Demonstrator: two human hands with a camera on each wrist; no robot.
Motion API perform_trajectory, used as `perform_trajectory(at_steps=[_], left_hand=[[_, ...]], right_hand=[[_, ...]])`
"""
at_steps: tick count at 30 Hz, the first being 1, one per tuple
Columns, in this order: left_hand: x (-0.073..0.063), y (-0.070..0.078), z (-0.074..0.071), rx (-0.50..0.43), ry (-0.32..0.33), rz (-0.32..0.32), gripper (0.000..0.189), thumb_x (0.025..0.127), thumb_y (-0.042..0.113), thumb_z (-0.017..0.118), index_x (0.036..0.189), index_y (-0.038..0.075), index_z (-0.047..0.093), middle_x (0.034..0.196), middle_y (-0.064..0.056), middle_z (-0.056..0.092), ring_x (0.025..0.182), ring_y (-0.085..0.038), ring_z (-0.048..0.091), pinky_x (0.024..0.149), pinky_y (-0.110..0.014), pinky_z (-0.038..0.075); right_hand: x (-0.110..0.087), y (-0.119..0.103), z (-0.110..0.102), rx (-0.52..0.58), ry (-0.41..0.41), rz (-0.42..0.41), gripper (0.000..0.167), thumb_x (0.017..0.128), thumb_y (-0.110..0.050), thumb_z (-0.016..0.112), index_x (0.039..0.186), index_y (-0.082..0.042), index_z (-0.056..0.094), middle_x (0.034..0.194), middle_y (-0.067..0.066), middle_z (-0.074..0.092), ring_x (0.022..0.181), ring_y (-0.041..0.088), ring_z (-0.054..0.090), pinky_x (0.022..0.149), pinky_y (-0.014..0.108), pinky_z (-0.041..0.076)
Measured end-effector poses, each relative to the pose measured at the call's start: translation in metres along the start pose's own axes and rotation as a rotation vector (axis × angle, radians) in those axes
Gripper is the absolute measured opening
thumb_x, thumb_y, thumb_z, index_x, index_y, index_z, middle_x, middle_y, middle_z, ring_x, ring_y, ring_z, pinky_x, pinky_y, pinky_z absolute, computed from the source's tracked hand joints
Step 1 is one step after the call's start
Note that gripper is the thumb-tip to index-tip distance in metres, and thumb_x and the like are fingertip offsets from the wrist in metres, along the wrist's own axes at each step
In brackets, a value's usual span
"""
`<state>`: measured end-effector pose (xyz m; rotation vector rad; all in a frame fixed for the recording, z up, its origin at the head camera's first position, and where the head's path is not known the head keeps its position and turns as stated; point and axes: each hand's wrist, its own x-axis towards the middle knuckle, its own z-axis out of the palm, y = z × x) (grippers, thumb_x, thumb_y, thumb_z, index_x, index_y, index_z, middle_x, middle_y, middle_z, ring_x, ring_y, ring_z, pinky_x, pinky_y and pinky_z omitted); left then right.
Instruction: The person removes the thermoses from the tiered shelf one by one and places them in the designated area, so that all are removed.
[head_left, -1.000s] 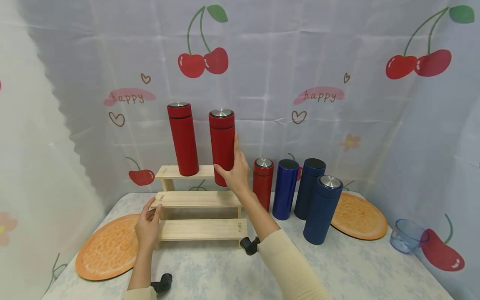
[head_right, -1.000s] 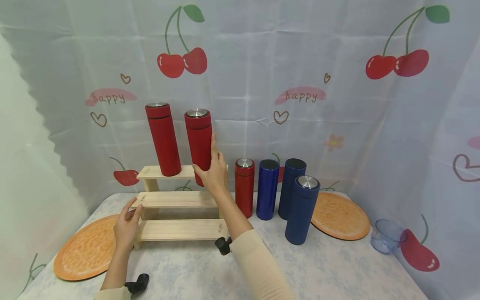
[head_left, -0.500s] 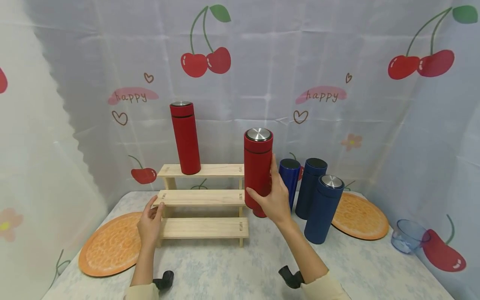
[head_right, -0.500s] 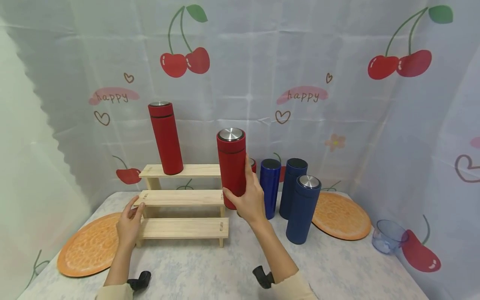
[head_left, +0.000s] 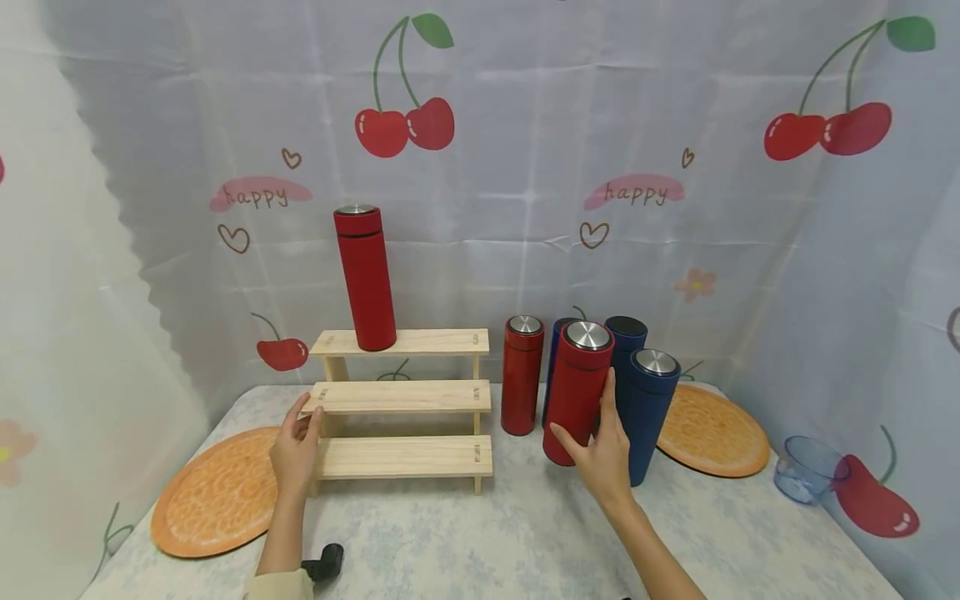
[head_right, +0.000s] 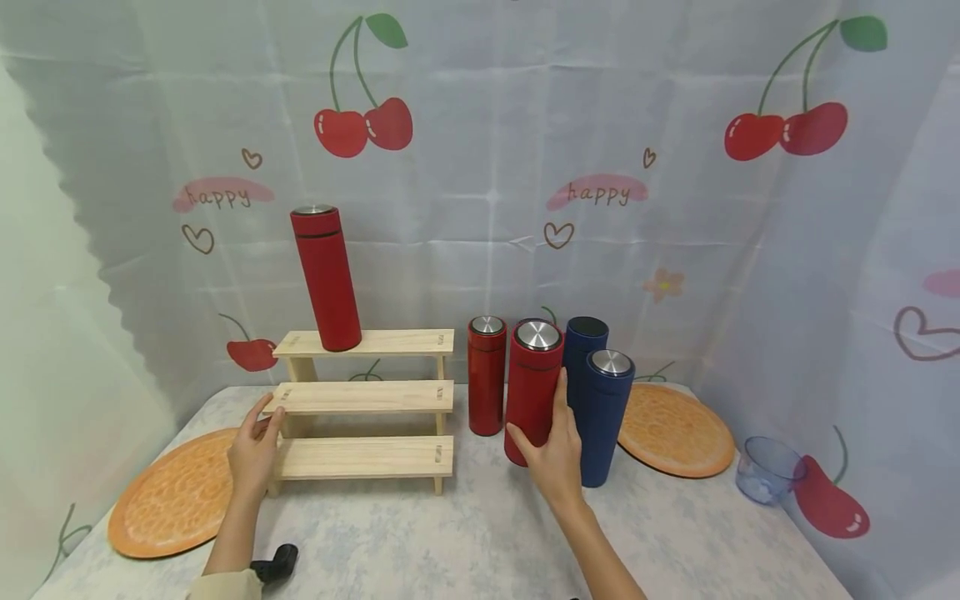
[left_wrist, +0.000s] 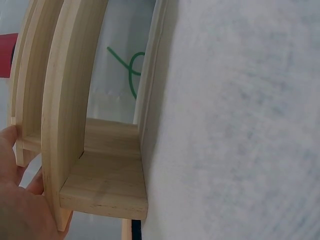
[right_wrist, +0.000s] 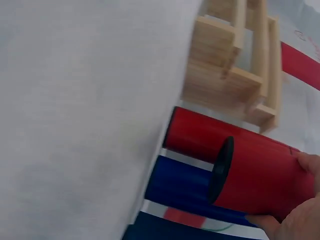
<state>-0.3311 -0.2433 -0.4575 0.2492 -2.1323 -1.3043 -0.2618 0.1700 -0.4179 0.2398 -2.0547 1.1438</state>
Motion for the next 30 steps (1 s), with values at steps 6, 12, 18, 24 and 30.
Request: perform_trajectory(at_steps=[6, 12, 18, 24, 30], left_hand=[[0.0, 0.0, 0.001, 0.002, -0.002, -0.006, 0.047, 0.093, 0.041, 0.051, 0.134, 0.019, 0.05, 0.104, -0.019, 0.065, 0.09, -0.027, 0.061, 0.06, -0.008, 0.034], [-0.001, 0.001, 0.001, 0.006, 0.005, -0.007, 0.047, 0.093, 0.041, 0.052, 0.134, 0.019, 0.05, 0.103, -0.019, 0.065, 0.089, -0.026, 0.062, 0.06, -0.01, 0.035], [-0.001, 0.0, 0.001, 0.024, 0.012, -0.013, 0.046, 0.092, 0.042, 0.053, 0.133, 0.02, 0.051, 0.101, -0.017, 0.066, 0.079, -0.01, 0.058, 0.061, -0.012, 0.037], [0.0, 0.0, 0.001, 0.006, 0.004, -0.009, 0.048, 0.092, 0.043, 0.052, 0.134, 0.02, 0.05, 0.102, -0.019, 0.066, 0.086, -0.024, 0.062, 0.061, -0.012, 0.036], [0.0, 0.0, 0.0, 0.025, 0.008, -0.004, 0.047, 0.092, 0.042, 0.052, 0.134, 0.02, 0.05, 0.102, -0.018, 0.066, 0.088, -0.025, 0.061, 0.061, -0.013, 0.036]], right_hand=[[-0.012, 0.017, 0.003, -0.025, 0.016, 0.035, 0.109, 0.073, -0.01, 0.079, 0.15, -0.023, 0.003, 0.141, 0.019, 0.034, 0.121, 0.036, 0.042, 0.087, 0.052, 0.041], [-0.017, 0.031, 0.01, -0.05, 0.04, 0.079, 0.107, 0.073, -0.011, 0.079, 0.15, -0.023, 0.005, 0.136, 0.021, 0.037, 0.118, 0.036, 0.042, 0.088, 0.056, 0.04], [-0.024, 0.041, 0.02, -0.065, 0.075, 0.102, 0.104, 0.075, -0.011, 0.078, 0.15, -0.021, 0.007, 0.135, 0.023, 0.038, 0.117, 0.036, 0.042, 0.089, 0.057, 0.038], [-0.027, 0.043, 0.024, -0.064, 0.114, 0.086, 0.102, 0.075, -0.011, 0.078, 0.15, -0.019, 0.009, 0.129, 0.025, 0.041, 0.114, 0.037, 0.043, 0.088, 0.058, 0.038], [-0.028, 0.044, 0.025, -0.072, 0.098, 0.111, 0.102, 0.076, -0.012, 0.077, 0.15, -0.019, 0.007, 0.129, 0.025, 0.039, 0.115, 0.037, 0.042, 0.088, 0.058, 0.038]])
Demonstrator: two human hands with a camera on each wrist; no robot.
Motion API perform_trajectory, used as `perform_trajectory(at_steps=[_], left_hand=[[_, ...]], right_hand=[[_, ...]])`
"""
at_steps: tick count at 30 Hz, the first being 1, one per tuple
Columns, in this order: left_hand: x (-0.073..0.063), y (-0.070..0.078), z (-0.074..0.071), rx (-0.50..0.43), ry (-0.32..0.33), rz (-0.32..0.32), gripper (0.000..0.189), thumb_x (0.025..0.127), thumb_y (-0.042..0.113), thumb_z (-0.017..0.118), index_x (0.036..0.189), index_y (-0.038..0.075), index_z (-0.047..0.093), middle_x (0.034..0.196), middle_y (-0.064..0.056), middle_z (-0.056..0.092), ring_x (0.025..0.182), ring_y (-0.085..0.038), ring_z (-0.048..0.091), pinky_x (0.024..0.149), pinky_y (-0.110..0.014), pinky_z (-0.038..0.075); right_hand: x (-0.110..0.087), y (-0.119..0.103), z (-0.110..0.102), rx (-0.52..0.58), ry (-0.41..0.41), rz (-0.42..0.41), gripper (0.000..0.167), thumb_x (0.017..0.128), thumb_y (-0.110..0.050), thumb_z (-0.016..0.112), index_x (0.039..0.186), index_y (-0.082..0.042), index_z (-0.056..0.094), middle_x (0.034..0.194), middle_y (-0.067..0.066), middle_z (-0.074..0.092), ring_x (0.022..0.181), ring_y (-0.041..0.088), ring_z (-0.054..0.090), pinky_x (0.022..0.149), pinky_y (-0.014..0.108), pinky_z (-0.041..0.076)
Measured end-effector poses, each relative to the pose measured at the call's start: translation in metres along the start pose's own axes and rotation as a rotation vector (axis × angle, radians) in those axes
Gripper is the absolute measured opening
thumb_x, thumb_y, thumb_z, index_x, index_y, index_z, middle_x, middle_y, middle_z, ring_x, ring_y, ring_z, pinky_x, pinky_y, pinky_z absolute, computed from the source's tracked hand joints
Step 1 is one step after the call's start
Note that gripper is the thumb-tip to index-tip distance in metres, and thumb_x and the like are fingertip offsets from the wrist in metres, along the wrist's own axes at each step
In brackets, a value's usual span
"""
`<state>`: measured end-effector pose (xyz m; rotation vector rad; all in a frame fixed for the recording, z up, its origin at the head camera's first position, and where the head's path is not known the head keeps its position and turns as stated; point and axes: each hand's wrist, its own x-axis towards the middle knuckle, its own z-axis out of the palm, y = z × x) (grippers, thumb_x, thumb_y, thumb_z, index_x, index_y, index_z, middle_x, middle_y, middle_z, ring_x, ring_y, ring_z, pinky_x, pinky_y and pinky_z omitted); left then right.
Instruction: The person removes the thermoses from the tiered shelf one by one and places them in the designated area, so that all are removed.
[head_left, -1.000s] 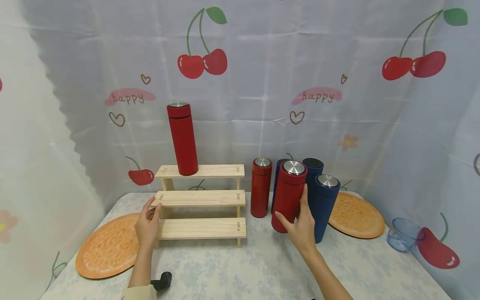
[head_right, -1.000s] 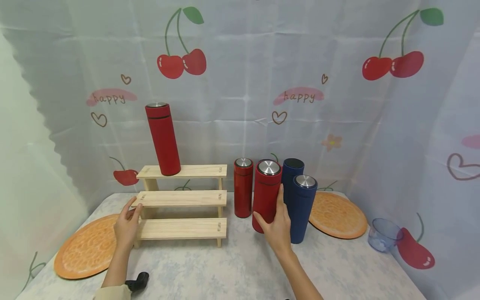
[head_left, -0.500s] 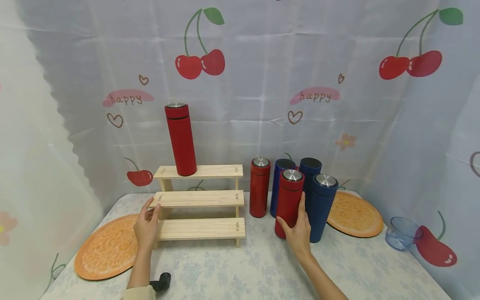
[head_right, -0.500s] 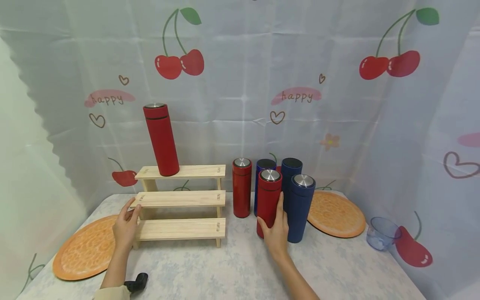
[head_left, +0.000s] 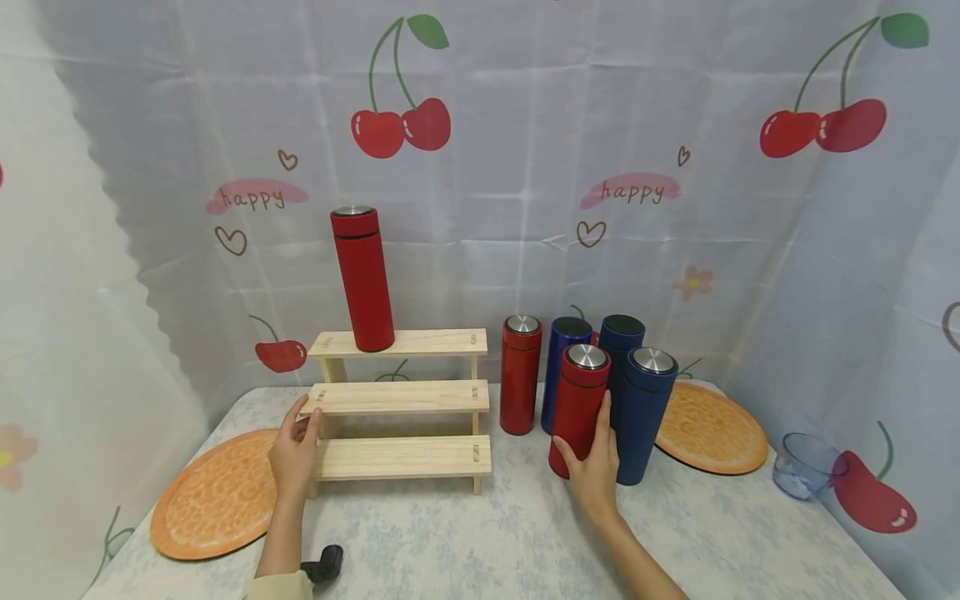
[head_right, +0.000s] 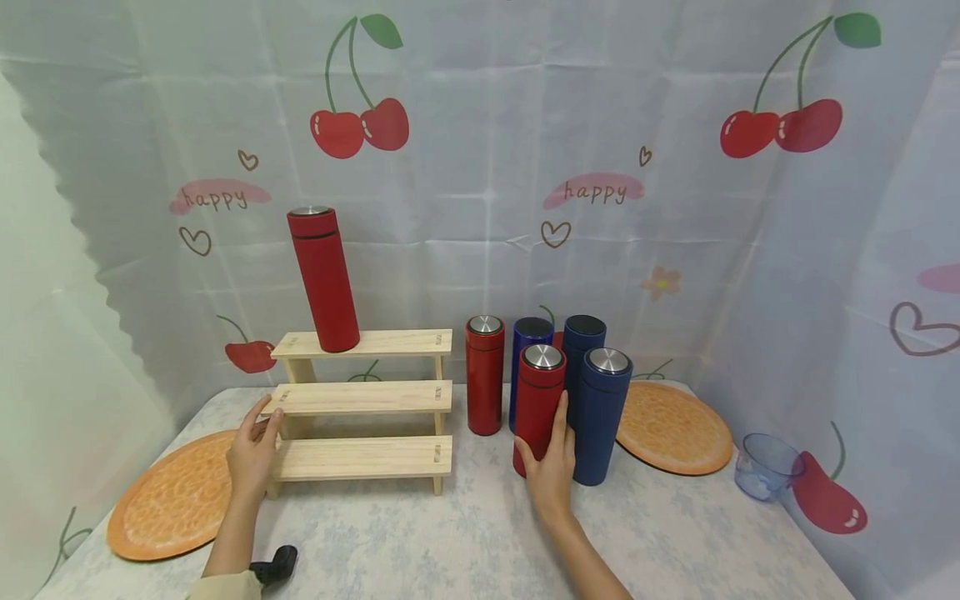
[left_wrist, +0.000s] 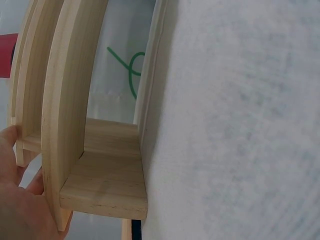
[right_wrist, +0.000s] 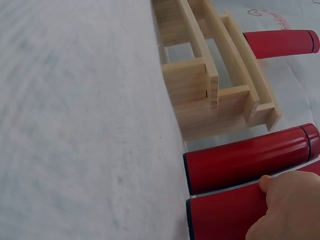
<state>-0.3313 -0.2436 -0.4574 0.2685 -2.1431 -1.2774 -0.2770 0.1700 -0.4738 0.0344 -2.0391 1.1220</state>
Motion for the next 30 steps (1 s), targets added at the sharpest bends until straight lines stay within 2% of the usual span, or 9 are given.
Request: perform_trajectory(at_steps=[4, 11, 17, 21, 25, 28, 30], left_hand=[[0.0, -0.001, -0.001, 0.006, -0.003, -0.003, 0.048, 0.092, 0.043, 0.051, 0.134, 0.02, 0.05, 0.102, -0.017, 0.066, 0.089, -0.023, 0.06, 0.061, -0.012, 0.036], [0.001, -0.002, 0.0, -0.022, -0.025, -0.018, 0.05, 0.091, 0.046, 0.051, 0.135, 0.022, 0.049, 0.106, -0.019, 0.064, 0.093, -0.027, 0.061, 0.063, -0.015, 0.037], [0.001, -0.003, 0.001, -0.003, -0.011, -0.014, 0.049, 0.092, 0.046, 0.051, 0.135, 0.022, 0.049, 0.102, -0.016, 0.066, 0.087, -0.021, 0.06, 0.063, -0.017, 0.038], [0.001, -0.003, 0.003, -0.006, -0.01, -0.016, 0.049, 0.091, 0.046, 0.051, 0.134, 0.023, 0.05, 0.102, -0.016, 0.066, 0.086, -0.02, 0.06, 0.062, -0.015, 0.037], [0.001, -0.002, 0.002, -0.014, -0.011, -0.021, 0.049, 0.092, 0.045, 0.051, 0.135, 0.022, 0.049, 0.104, -0.018, 0.065, 0.09, -0.025, 0.061, 0.062, -0.014, 0.036], [0.001, -0.002, 0.001, -0.009, -0.011, -0.019, 0.049, 0.092, 0.045, 0.051, 0.135, 0.022, 0.049, 0.104, -0.019, 0.065, 0.091, -0.028, 0.062, 0.064, -0.018, 0.037], [0.001, -0.002, 0.001, -0.01, -0.015, -0.018, 0.049, 0.092, 0.045, 0.051, 0.135, 0.022, 0.049, 0.104, -0.019, 0.065, 0.092, -0.028, 0.062, 0.066, -0.021, 0.038]], right_hand=[[0.0, 0.0, 0.001, 0.0, -0.009, 0.01, 0.101, 0.076, -0.013, 0.076, 0.15, -0.019, 0.006, 0.129, 0.026, 0.038, 0.116, 0.037, 0.042, 0.09, 0.058, 0.037], [0.001, 0.0, 0.001, 0.006, -0.013, 0.046, 0.102, 0.076, -0.012, 0.076, 0.15, -0.021, 0.006, 0.132, 0.023, 0.038, 0.117, 0.036, 0.041, 0.09, 0.058, 0.037], [0.002, -0.012, -0.001, 0.056, 0.044, 0.047, 0.098, 0.076, -0.004, 0.074, 0.149, -0.018, 0.01, 0.136, 0.02, 0.034, 0.12, 0.033, 0.038, 0.09, 0.056, 0.038], [0.007, -0.035, -0.007, 0.057, 0.138, -0.038, 0.091, 0.075, 0.001, 0.07, 0.147, -0.012, 0.015, 0.14, 0.017, 0.031, 0.123, 0.032, 0.032, 0.091, 0.057, 0.035], [0.015, -0.059, -0.012, 0.025, 0.225, -0.217, 0.082, 0.074, 0.004, 0.065, 0.143, -0.005, 0.021, 0.143, 0.018, 0.026, 0.128, 0.032, 0.025, 0.092, 0.058, 0.029], [0.022, -0.075, -0.012, 0.036, 0.249, -0.318, 0.077, 0.073, 0.007, 0.062, 0.14, -0.002, 0.026, 0.141, 0.02, 0.029, 0.128, 0.031, 0.025, 0.093, 0.055, 0.032], [0.026, -0.085, -0.008, 0.057, 0.245, -0.345, 0.074, 0.072, 0.009, 0.062, 0.138, -0.001, 0.03, 0.139, 0.021, 0.033, 0.127, 0.029, 0.028, 0.094, 0.051, 0.033]])
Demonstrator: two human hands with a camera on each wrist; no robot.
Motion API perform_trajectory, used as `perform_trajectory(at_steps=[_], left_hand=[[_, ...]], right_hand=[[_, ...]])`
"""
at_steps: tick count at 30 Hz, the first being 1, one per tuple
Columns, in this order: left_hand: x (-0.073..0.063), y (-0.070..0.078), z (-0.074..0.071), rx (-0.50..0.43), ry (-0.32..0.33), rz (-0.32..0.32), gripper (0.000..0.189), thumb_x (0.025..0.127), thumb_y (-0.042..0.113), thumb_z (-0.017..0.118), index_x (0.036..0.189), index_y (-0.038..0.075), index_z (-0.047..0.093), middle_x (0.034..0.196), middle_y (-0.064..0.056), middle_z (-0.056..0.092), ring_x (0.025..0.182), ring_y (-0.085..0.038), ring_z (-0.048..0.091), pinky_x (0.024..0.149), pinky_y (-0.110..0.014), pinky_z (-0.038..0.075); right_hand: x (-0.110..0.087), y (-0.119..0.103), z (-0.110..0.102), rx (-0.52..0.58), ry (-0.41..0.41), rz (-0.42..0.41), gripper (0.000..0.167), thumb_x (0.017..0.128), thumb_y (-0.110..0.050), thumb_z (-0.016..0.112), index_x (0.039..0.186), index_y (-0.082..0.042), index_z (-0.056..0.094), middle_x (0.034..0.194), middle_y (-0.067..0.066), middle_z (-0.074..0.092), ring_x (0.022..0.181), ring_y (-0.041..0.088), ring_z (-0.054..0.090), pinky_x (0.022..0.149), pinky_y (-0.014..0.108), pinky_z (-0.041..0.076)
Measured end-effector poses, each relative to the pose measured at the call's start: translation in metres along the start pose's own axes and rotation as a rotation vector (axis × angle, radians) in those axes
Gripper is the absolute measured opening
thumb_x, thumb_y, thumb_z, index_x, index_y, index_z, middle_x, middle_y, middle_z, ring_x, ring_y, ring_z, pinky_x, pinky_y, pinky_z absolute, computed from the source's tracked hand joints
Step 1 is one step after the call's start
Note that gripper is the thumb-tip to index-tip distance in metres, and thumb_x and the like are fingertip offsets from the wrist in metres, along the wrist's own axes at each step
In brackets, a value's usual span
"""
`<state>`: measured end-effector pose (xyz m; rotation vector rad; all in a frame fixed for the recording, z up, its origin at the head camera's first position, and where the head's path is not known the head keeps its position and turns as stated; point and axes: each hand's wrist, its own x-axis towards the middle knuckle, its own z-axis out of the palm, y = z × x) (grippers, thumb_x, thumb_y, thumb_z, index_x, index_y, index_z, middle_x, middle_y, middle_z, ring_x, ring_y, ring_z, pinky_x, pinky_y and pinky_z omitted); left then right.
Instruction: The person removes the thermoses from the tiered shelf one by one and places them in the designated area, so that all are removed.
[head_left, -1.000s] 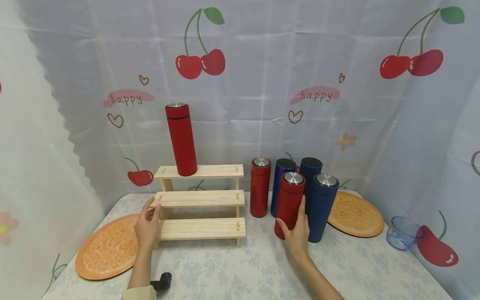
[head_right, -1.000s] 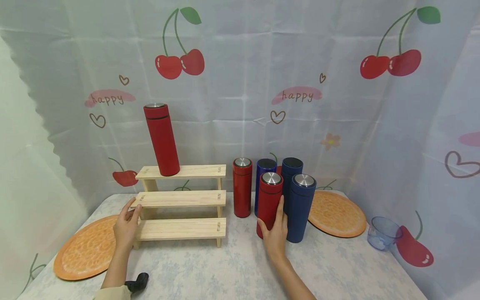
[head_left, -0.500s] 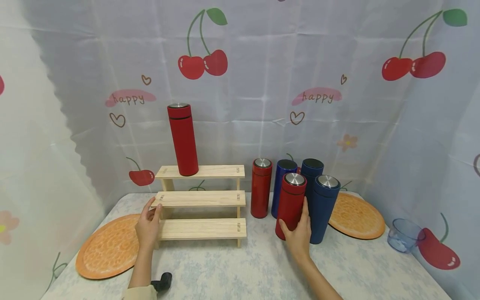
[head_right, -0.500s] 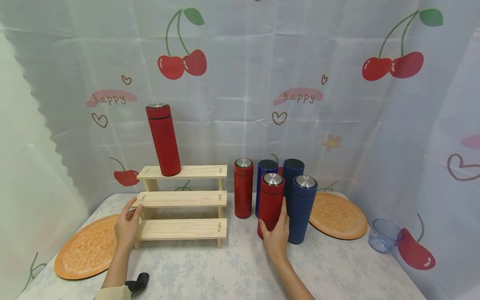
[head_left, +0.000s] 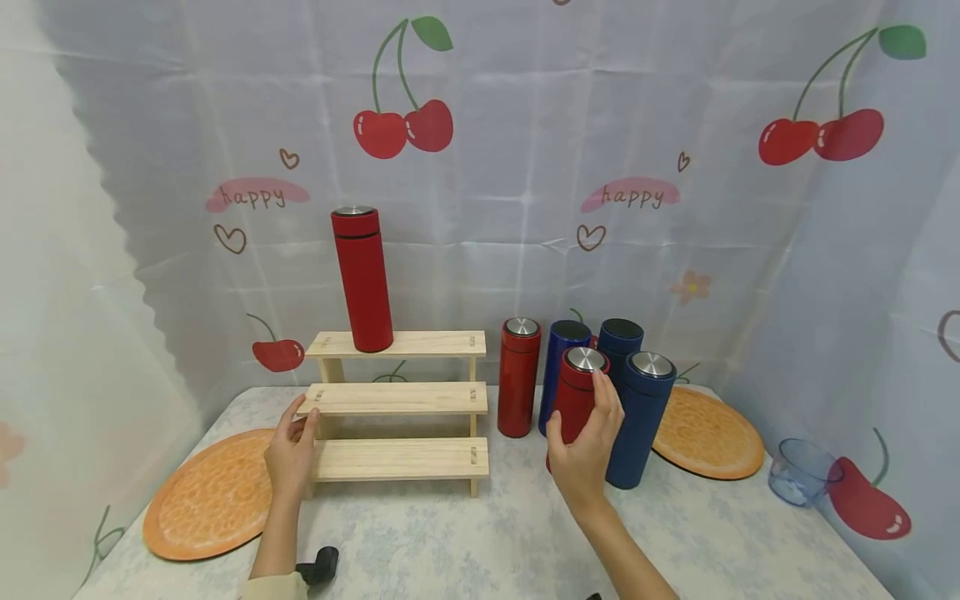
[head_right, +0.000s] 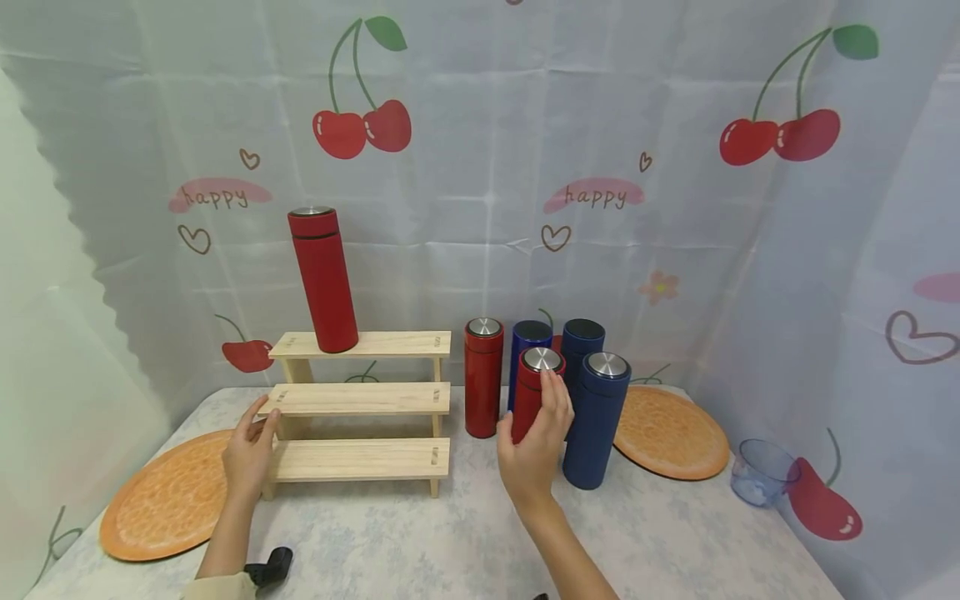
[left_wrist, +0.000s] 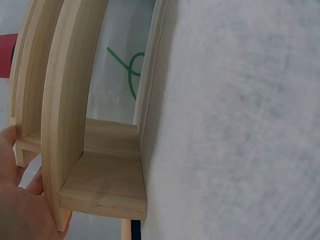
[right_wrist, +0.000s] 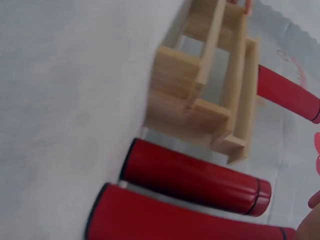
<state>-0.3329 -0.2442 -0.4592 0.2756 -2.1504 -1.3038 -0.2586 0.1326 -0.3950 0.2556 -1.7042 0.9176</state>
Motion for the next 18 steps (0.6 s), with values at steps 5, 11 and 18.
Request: perform_trajectory(at_steps=[5, 11, 18], left_hand=[[0.0, 0.001, -0.001, -0.008, -0.007, -0.004, 0.05, 0.092, 0.046, 0.051, 0.135, 0.021, 0.049, 0.105, -0.019, 0.064, 0.092, -0.028, 0.062, 0.066, -0.021, 0.039], [0.0, 0.001, -0.001, -0.012, -0.006, -0.011, 0.049, 0.091, 0.046, 0.051, 0.134, 0.021, 0.05, 0.104, -0.018, 0.065, 0.09, -0.026, 0.061, 0.061, -0.011, 0.036], [0.001, 0.002, -0.002, -0.005, -0.008, -0.012, 0.049, 0.091, 0.045, 0.053, 0.133, 0.02, 0.051, 0.102, -0.017, 0.066, 0.087, -0.022, 0.06, 0.063, -0.015, 0.037]], right_hand=[[0.006, -0.016, 0.027, 0.086, -0.002, 0.005, 0.065, 0.071, 0.011, 0.063, 0.131, 0.002, 0.039, 0.133, 0.017, 0.041, 0.121, 0.027, 0.035, 0.097, 0.042, 0.032], [0.004, -0.032, 0.075, 0.189, -0.032, 0.066, 0.059, 0.074, 0.007, 0.063, 0.129, -0.002, 0.042, 0.129, 0.012, 0.045, 0.113, 0.028, 0.04, 0.088, 0.046, 0.037], [0.009, -0.05, 0.13, 0.298, -0.12, 0.157, 0.051, 0.082, -0.009, 0.066, 0.127, -0.005, 0.043, 0.126, 0.005, 0.048, 0.115, 0.021, 0.041, 0.094, 0.043, 0.034]])
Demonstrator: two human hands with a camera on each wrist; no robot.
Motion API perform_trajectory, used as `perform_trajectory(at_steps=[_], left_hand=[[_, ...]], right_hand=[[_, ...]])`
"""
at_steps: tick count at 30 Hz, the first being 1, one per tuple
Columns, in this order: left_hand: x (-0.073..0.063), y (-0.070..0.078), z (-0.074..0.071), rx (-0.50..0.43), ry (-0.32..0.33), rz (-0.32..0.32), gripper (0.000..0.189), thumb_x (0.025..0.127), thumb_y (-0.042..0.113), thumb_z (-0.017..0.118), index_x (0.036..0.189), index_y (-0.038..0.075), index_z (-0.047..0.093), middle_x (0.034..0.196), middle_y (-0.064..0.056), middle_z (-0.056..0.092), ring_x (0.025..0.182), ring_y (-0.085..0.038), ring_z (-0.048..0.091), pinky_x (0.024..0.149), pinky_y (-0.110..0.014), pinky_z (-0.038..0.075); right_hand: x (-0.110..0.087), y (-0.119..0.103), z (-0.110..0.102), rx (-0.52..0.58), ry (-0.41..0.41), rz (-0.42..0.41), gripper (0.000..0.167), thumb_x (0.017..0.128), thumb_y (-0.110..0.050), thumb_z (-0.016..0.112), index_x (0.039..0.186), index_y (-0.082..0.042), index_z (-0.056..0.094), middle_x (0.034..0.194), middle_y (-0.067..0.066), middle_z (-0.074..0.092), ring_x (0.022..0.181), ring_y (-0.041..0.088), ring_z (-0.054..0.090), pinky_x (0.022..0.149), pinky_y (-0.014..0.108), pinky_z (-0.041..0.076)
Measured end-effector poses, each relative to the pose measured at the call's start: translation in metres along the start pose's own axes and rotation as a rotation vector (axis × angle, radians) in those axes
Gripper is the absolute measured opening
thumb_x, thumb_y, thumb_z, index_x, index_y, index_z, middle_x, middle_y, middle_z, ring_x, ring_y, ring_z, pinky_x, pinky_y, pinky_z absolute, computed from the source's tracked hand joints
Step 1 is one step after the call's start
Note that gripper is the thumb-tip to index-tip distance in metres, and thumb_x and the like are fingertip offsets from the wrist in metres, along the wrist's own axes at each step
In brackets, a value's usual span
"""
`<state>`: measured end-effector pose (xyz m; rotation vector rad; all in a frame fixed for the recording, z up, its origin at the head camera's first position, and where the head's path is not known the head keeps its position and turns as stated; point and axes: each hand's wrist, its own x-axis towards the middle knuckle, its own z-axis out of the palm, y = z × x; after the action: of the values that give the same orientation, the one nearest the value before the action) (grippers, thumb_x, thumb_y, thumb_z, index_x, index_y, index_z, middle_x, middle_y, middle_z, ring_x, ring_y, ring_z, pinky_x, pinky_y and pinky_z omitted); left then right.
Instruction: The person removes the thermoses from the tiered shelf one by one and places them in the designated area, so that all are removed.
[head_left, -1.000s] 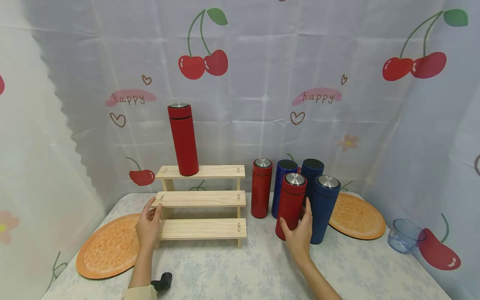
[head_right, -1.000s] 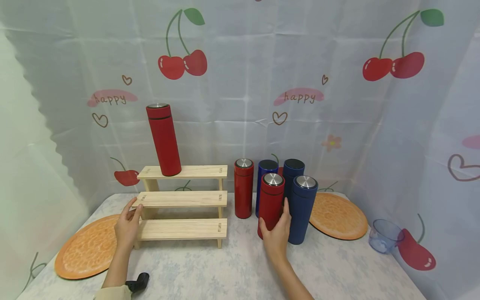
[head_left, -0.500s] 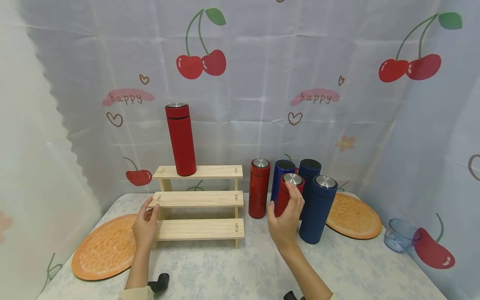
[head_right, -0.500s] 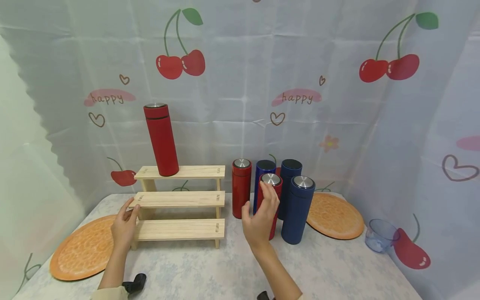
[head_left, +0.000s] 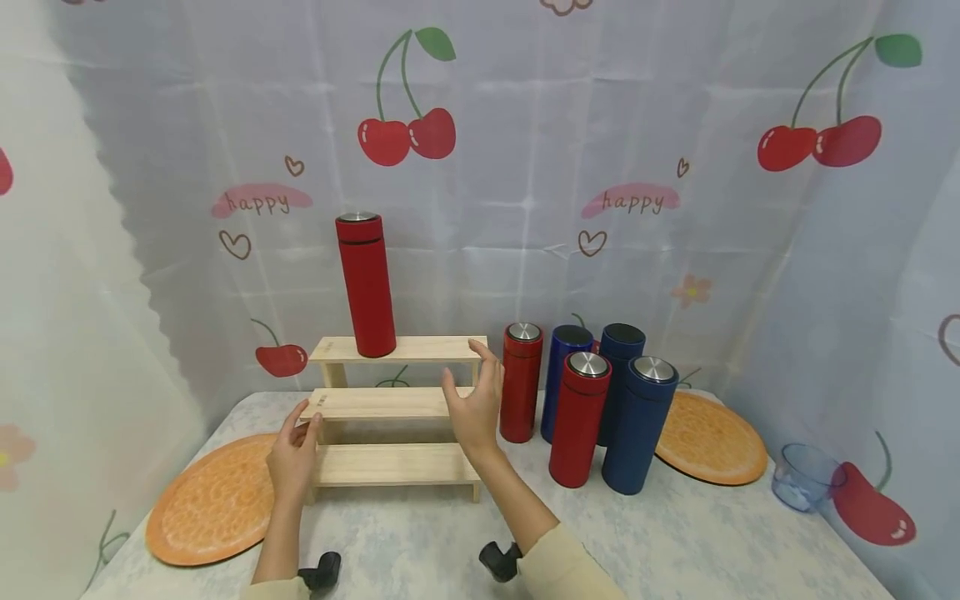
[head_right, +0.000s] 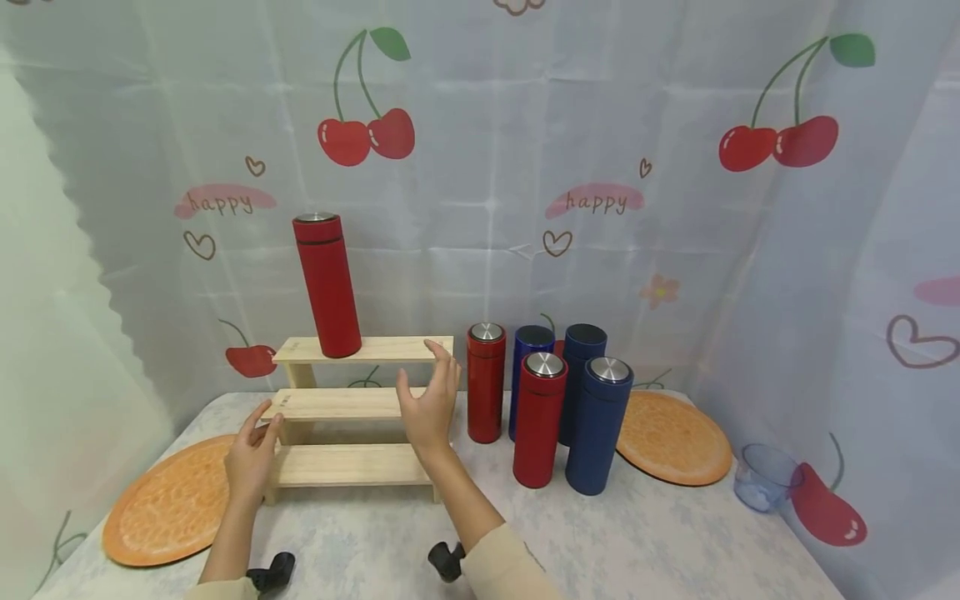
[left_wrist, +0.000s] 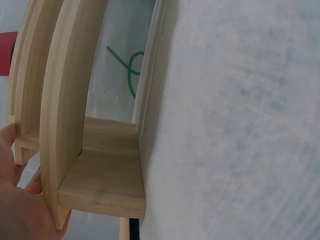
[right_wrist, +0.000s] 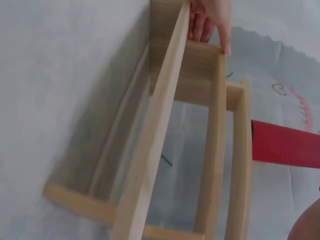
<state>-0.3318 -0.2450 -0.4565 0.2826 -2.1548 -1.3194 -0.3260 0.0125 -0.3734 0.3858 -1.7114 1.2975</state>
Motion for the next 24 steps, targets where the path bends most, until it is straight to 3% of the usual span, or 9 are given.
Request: perform_trajectory(at_steps=[6, 10, 14, 19, 24], left_hand=[[-0.001, 0.0, -0.001, -0.003, 0.002, 0.005, 0.049, 0.091, 0.045, 0.053, 0.133, 0.021, 0.051, 0.101, -0.016, 0.066, 0.085, -0.017, 0.06, 0.064, -0.015, 0.038], [-0.002, 0.001, 0.0, -0.014, 0.01, 0.008, 0.047, 0.091, 0.042, 0.054, 0.132, 0.02, 0.052, 0.101, -0.017, 0.066, 0.086, -0.021, 0.061, 0.066, -0.018, 0.039], [-0.002, 0.001, 0.003, -0.024, 0.004, 0.012, 0.047, 0.091, 0.042, 0.054, 0.133, 0.02, 0.052, 0.1, -0.017, 0.066, 0.088, -0.025, 0.061, 0.067, -0.024, 0.041], [-0.003, -0.002, 0.003, -0.032, -0.011, 0.024, 0.048, 0.091, 0.044, 0.054, 0.133, 0.02, 0.051, 0.101, -0.017, 0.066, 0.089, -0.025, 0.061, 0.071, -0.032, 0.043], [-0.002, -0.004, -0.001, -0.018, 0.009, 0.031, 0.047, 0.091, 0.042, 0.054, 0.133, 0.02, 0.051, 0.1, -0.016, 0.067, 0.086, -0.021, 0.06, 0.069, -0.029, 0.042]], right_hand=[[0.01, -0.002, 0.04, 0.046, -0.091, 0.097, 0.052, 0.082, -0.011, 0.068, 0.127, -0.004, 0.043, 0.124, 0.009, 0.048, 0.116, 0.027, 0.041, 0.096, 0.043, 0.033], [0.021, -0.004, 0.06, 0.024, -0.16, 0.172, 0.055, 0.081, -0.018, 0.07, 0.129, -0.007, 0.043, 0.123, 0.008, 0.048, 0.115, 0.024, 0.041, 0.093, 0.041, 0.036], [0.038, -0.004, 0.074, 0.017, -0.184, 0.155, 0.061, 0.081, -0.02, 0.071, 0.133, -0.007, 0.041, 0.124, 0.008, 0.049, 0.117, 0.021, 0.042, 0.095, 0.039, 0.037], [0.06, -0.006, 0.085, 0.026, -0.2, 0.114, 0.073, 0.081, -0.019, 0.071, 0.142, -0.016, 0.03, 0.131, 0.006, 0.044, 0.12, 0.018, 0.041, 0.094, 0.039, 0.039], [0.078, -0.012, 0.097, 0.01, -0.271, 0.053, 0.084, 0.081, -0.02, 0.072, 0.147, -0.02, 0.02, 0.14, 0.006, 0.036, 0.126, 0.018, 0.036, 0.093, 0.041, 0.04]])
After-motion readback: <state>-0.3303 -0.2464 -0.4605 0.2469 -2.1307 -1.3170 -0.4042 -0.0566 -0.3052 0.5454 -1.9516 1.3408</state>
